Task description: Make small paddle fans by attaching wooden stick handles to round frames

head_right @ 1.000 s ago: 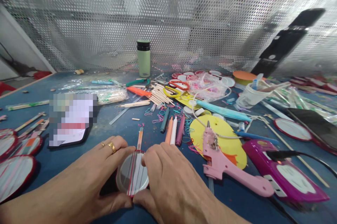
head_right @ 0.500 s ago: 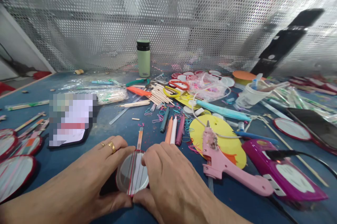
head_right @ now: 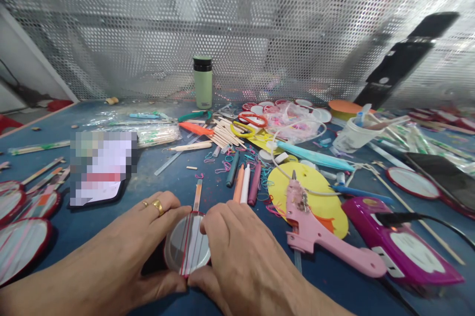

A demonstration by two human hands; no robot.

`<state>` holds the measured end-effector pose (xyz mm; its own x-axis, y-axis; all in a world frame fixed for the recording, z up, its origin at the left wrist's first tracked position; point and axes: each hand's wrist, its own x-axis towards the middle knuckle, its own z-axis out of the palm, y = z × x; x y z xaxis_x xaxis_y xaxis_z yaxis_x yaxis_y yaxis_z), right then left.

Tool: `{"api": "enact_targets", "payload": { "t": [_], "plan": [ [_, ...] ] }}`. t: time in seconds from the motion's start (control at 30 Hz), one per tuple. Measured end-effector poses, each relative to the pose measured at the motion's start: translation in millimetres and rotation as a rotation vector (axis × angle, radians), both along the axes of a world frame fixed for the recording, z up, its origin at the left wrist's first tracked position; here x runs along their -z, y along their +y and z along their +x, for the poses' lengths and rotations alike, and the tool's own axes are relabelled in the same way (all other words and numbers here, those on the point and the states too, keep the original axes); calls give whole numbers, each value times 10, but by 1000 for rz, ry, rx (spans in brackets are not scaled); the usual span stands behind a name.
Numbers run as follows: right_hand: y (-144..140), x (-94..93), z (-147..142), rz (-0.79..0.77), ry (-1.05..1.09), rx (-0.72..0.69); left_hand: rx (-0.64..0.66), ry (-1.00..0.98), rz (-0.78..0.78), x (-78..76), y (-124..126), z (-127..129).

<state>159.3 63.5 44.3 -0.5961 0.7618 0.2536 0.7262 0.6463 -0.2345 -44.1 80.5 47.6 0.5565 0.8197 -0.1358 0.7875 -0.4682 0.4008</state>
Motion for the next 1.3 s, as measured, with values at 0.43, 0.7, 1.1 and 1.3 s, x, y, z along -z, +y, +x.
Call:
{"api": "enact_targets", "payload": {
  "t": [0.43,0.7,1.1,1.3],
  "plan": [
    [12,5,1,37,-19,1,-5,-26,14,18,-1,-5],
    [17,18,-7,-9,3,4,-12,-26,12,1,-14,-8],
    [7,29,3,-16,19,-2,7,-34,39,30,-16,-28],
    [36,52,-4,-13,10,1,8,-41,58,67,5,-31]
  ]
}}
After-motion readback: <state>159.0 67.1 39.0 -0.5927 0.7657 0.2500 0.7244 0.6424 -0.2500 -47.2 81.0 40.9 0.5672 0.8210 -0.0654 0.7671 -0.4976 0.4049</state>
